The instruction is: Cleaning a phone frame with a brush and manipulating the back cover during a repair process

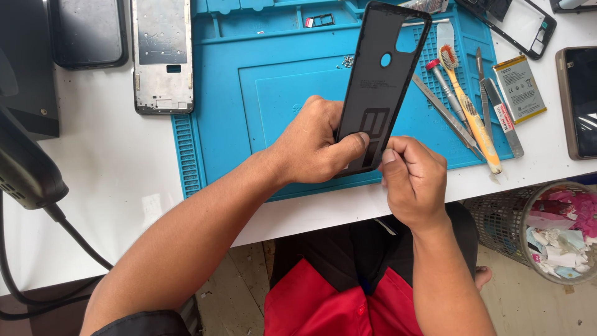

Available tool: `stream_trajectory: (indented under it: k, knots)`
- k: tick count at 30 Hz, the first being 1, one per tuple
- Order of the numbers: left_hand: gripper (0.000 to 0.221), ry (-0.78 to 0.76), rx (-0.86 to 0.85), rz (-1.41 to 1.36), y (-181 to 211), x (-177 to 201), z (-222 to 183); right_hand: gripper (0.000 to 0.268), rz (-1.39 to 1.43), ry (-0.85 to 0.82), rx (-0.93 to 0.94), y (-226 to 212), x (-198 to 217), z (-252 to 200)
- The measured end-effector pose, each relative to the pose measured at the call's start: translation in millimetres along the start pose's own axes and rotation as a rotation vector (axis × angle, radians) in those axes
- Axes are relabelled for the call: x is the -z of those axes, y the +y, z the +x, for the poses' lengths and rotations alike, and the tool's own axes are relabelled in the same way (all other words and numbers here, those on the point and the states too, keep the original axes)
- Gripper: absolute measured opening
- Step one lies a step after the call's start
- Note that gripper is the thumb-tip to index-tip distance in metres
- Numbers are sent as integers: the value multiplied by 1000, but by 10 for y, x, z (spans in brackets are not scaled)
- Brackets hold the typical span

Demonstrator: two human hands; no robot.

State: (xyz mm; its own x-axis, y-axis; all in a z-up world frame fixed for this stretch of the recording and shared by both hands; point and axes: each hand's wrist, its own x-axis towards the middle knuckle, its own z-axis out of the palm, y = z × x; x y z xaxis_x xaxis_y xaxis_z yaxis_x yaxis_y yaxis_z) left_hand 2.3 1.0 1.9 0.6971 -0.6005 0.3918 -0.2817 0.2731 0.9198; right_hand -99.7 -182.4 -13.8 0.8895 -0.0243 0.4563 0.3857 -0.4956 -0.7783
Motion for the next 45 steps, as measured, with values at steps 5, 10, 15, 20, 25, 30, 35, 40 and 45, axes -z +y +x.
stream_trajectory:
  k: [5,10,15,20,25,30,35,40,45]
  knots:
    - [32,9,-2,0,20,-3,0,26,53,5,14,6,0,-5]
    - [33,-1,-17,2,31,-23,-4,22,31,23,45,35,-1,-21]
    - [30,-24,-29,60,72,-47,-28,21,-124,43,17,-16,-31,16]
    - [28,-23,-36,59,1,-42,-33,19,-220,48,9,-63,-113,85]
    - [27,-23,-30,14,48,-31,-33,22,-160,24,42,-3,-59,33]
    - [29,-16,-28,-40,-6,-12,-23,28,72,37,-42,-35,-54,-6]
    - [28,-14,-32,-38,46,-19,-25,25,123,58,-45,-11,-50,-53]
    - [30,-24,-37,-24,64,-23,-16,19,84,75,-35,30,-47,-77]
    - [30,-36,-39,56,94,-25,-13,14,-101,124,-39,-123,-64,28]
